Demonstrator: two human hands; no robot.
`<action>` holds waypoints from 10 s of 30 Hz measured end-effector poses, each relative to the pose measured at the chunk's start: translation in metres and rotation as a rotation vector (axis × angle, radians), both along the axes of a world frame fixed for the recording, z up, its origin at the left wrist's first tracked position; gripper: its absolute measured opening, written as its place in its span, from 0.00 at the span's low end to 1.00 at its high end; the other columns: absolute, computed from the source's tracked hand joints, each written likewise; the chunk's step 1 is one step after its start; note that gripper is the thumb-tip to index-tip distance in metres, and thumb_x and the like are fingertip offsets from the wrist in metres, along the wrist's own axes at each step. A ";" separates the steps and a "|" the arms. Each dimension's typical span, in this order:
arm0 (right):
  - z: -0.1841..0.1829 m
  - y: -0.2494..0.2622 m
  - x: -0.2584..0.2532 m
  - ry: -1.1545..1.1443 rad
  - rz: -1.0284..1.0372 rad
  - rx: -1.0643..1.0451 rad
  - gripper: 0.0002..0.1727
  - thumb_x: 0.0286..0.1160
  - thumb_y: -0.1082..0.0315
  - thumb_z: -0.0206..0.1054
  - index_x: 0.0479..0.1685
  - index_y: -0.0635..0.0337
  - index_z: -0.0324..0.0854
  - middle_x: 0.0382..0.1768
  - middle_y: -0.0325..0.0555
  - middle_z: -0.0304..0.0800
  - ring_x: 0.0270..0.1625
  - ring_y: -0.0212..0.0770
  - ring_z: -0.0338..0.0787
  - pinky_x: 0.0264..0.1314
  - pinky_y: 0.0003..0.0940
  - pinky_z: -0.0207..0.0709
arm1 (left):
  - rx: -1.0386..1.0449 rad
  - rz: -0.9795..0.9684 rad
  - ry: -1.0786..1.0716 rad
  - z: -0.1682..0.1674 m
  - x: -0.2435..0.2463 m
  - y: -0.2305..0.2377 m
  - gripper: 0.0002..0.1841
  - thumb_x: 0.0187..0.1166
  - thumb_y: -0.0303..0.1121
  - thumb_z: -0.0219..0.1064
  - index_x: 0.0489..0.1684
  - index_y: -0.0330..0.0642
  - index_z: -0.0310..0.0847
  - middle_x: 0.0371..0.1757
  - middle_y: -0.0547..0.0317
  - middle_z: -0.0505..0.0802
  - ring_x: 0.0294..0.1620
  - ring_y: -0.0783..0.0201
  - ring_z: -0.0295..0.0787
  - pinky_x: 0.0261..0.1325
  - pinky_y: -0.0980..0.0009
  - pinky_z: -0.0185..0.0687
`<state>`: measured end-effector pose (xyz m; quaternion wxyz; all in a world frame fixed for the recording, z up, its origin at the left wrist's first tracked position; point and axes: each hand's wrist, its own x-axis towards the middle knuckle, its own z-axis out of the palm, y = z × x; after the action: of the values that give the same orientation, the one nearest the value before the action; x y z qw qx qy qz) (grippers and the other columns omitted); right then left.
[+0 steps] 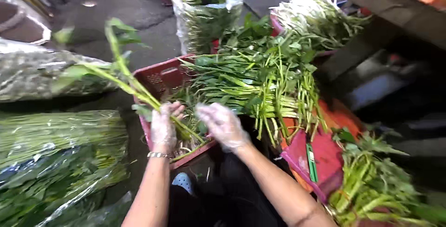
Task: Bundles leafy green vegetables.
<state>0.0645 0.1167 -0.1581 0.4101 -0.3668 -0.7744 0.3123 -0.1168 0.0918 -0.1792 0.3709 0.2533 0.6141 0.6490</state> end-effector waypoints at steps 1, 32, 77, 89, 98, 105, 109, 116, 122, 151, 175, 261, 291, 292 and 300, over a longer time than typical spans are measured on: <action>0.007 0.003 0.029 0.092 -0.130 0.029 0.16 0.83 0.68 0.65 0.62 0.63 0.90 0.51 0.52 0.94 0.53 0.40 0.93 0.61 0.39 0.87 | 0.015 0.015 -0.024 -0.002 -0.005 -0.001 0.23 0.96 0.39 0.44 0.82 0.34 0.54 0.54 0.50 0.92 0.46 0.63 0.95 0.52 0.66 0.92; -0.065 0.051 0.130 -0.534 -0.589 -0.436 0.42 0.70 0.47 0.77 0.83 0.57 0.70 0.76 0.65 0.77 0.72 0.68 0.82 0.68 0.71 0.75 | -0.314 -0.402 0.420 -0.030 0.056 0.027 0.19 0.93 0.42 0.53 0.77 0.47 0.70 0.38 0.55 0.83 0.31 0.63 0.79 0.38 0.63 0.79; 0.008 0.076 0.088 0.264 -0.170 -0.811 0.23 0.79 0.66 0.72 0.65 0.73 0.76 0.55 0.60 0.86 0.56 0.44 0.85 0.64 0.41 0.79 | -0.399 -0.830 0.589 0.040 0.115 0.088 0.21 0.78 0.35 0.74 0.67 0.38 0.80 0.50 0.48 0.91 0.49 0.58 0.87 0.57 0.55 0.82; -0.050 0.110 0.172 0.452 -0.258 -0.813 0.39 0.84 0.68 0.63 0.94 0.48 0.51 0.72 0.54 0.81 0.60 0.46 0.87 0.59 0.44 0.83 | -0.190 -0.511 0.542 0.173 -0.008 0.038 0.11 0.79 0.41 0.69 0.52 0.52 0.81 0.27 0.70 0.89 0.19 0.77 0.82 0.19 0.79 0.79; -0.003 0.102 0.135 0.122 -0.226 -0.801 0.28 0.90 0.62 0.58 0.86 0.55 0.61 0.51 0.53 0.85 0.33 0.38 0.85 0.36 0.35 0.82 | -0.111 0.034 0.735 0.223 -0.104 -0.011 0.19 0.73 0.44 0.74 0.59 0.48 0.82 0.41 0.67 0.90 0.36 0.73 0.87 0.39 0.69 0.87; 0.054 0.035 -0.036 0.158 0.313 -0.595 0.20 0.89 0.62 0.60 0.72 0.64 0.80 0.58 0.53 0.89 0.49 0.39 0.91 0.55 0.38 0.87 | -0.018 -0.111 0.370 0.103 -0.040 -0.017 0.27 0.78 0.41 0.73 0.72 0.39 0.73 0.46 0.52 0.92 0.42 0.62 0.90 0.47 0.61 0.89; 0.049 0.018 -0.085 0.197 0.208 -0.768 0.21 0.83 0.61 0.69 0.64 0.69 0.81 0.52 0.55 0.90 0.54 0.41 0.89 0.62 0.40 0.83 | -0.020 -0.129 0.236 0.048 -0.012 -0.021 0.26 0.74 0.25 0.71 0.72 0.31 0.73 0.54 0.49 0.89 0.53 0.66 0.88 0.59 0.67 0.85; 0.010 0.016 -0.096 0.251 0.187 -0.844 0.25 0.76 0.67 0.74 0.71 0.65 0.77 0.54 0.51 0.90 0.54 0.37 0.89 0.60 0.37 0.84 | -0.024 -0.204 0.119 0.013 -0.016 -0.030 0.31 0.70 0.24 0.74 0.76 0.33 0.69 0.58 0.50 0.88 0.56 0.67 0.86 0.62 0.68 0.84; 0.002 0.036 -0.089 0.342 0.391 -0.857 0.16 0.82 0.70 0.66 0.66 0.61 0.80 0.45 0.43 0.93 0.45 0.34 0.91 0.52 0.32 0.87 | 0.144 -0.153 -0.259 -0.002 -0.022 -0.020 0.16 0.93 0.36 0.48 0.68 0.44 0.76 0.34 0.66 0.82 0.23 0.76 0.73 0.29 0.81 0.74; -0.007 0.032 -0.089 0.369 0.274 -0.842 0.25 0.80 0.79 0.63 0.76 0.62 0.71 0.57 0.42 0.88 0.51 0.32 0.90 0.56 0.31 0.87 | -0.071 -0.088 -0.092 -0.001 -0.031 -0.017 0.23 0.91 0.41 0.58 0.83 0.49 0.67 0.70 0.50 0.85 0.65 0.58 0.82 0.67 0.57 0.77; -0.026 0.017 -0.114 0.436 0.140 -0.689 0.07 0.80 0.65 0.71 0.45 0.57 0.82 0.42 0.40 0.89 0.45 0.32 0.87 0.53 0.36 0.84 | 0.099 0.134 -0.373 -0.008 -0.017 -0.004 0.21 0.85 0.33 0.66 0.76 0.46 0.75 0.63 0.55 0.90 0.59 0.62 0.88 0.60 0.61 0.85; -0.036 -0.008 -0.058 0.463 0.344 -0.531 0.04 0.75 0.76 0.66 0.43 0.64 0.85 0.40 0.40 0.93 0.47 0.34 0.92 0.57 0.34 0.88 | 0.036 -0.034 -0.052 -0.009 0.003 -0.011 0.18 0.92 0.39 0.56 0.74 0.45 0.75 0.41 0.60 0.90 0.40 0.68 0.84 0.46 0.68 0.81; -0.077 0.041 0.192 -0.595 -0.756 -0.473 0.28 0.75 0.53 0.75 0.71 0.55 0.82 0.61 0.61 0.91 0.66 0.65 0.88 0.69 0.69 0.75 | 0.135 0.024 -0.063 -0.021 -0.011 0.008 0.01 0.90 0.32 0.57 0.49 0.49 0.69 0.23 0.71 0.82 0.19 0.71 0.83 0.30 0.73 0.89; -0.077 0.042 0.187 -0.581 -0.750 -0.464 0.25 0.79 0.56 0.71 0.71 0.57 0.81 0.60 0.60 0.91 0.65 0.64 0.88 0.69 0.68 0.76 | 0.142 0.018 -0.049 -0.022 -0.010 0.009 0.01 0.89 0.31 0.57 0.48 0.49 0.69 0.22 0.72 0.81 0.17 0.72 0.81 0.28 0.74 0.88; -0.018 0.039 0.137 0.083 -0.601 -0.153 0.21 0.83 0.70 0.65 0.72 0.70 0.79 0.63 0.64 0.87 0.59 0.55 0.91 0.64 0.50 0.84 | 0.162 -0.014 0.009 -0.031 -0.015 0.008 0.04 0.90 0.33 0.55 0.47 0.48 0.74 0.26 0.72 0.88 0.20 0.73 0.85 0.30 0.74 0.90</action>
<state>0.2014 0.1561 -0.1759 0.4867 -0.5958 -0.5883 0.2491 -0.1322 0.0998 -0.2100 0.3509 0.2894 0.5594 0.6929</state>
